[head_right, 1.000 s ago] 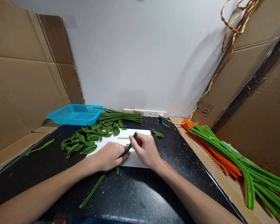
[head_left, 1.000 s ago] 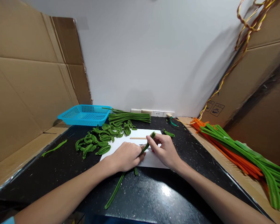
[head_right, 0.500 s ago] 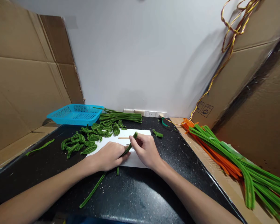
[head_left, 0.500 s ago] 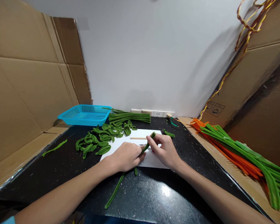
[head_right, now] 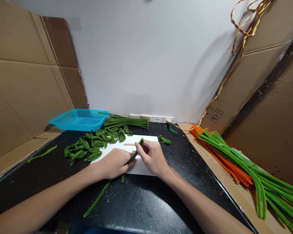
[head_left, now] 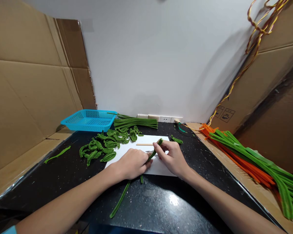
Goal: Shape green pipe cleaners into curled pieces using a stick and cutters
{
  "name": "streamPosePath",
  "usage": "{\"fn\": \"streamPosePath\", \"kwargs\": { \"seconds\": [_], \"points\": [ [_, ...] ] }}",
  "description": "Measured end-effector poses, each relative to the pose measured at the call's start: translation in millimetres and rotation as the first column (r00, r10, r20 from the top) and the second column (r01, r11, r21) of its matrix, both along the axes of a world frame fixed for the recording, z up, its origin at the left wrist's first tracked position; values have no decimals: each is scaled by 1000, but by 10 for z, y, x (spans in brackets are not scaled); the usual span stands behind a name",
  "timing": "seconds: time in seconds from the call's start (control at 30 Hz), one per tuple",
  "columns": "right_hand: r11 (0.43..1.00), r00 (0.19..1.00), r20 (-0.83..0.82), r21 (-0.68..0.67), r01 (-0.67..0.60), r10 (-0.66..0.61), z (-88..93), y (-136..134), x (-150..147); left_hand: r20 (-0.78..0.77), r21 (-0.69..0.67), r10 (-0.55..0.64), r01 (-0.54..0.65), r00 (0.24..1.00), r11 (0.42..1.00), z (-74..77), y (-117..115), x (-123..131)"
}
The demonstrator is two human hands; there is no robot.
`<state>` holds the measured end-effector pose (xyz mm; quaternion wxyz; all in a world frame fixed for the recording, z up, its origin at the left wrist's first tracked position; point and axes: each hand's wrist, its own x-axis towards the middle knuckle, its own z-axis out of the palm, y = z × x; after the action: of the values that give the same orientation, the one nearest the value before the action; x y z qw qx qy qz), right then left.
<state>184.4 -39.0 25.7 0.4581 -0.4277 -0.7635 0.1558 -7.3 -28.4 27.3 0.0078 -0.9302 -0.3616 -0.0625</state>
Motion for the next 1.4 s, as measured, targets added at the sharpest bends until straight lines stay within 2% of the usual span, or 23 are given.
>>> {"fn": "streamPosePath", "kwargs": {
  "seconds": [0.43, 0.83, 1.4],
  "points": [
    [1000, 1000, 25, 19, 1, -2, -1, -8, 7, 17, 33, -18, 18, 1000, 999, -40, 19, -9],
    [999, 998, 53, 35, -22, 20, -1, 0, -5, 7, 23, -16, 16, 1000, 1000, -19, 6, -3],
    [995, 991, 92, -4, -101, 101, -16, -30, 5, -4, -24, -8, 8, 1000, 1000, -8, 4, 5]
  ]
}}
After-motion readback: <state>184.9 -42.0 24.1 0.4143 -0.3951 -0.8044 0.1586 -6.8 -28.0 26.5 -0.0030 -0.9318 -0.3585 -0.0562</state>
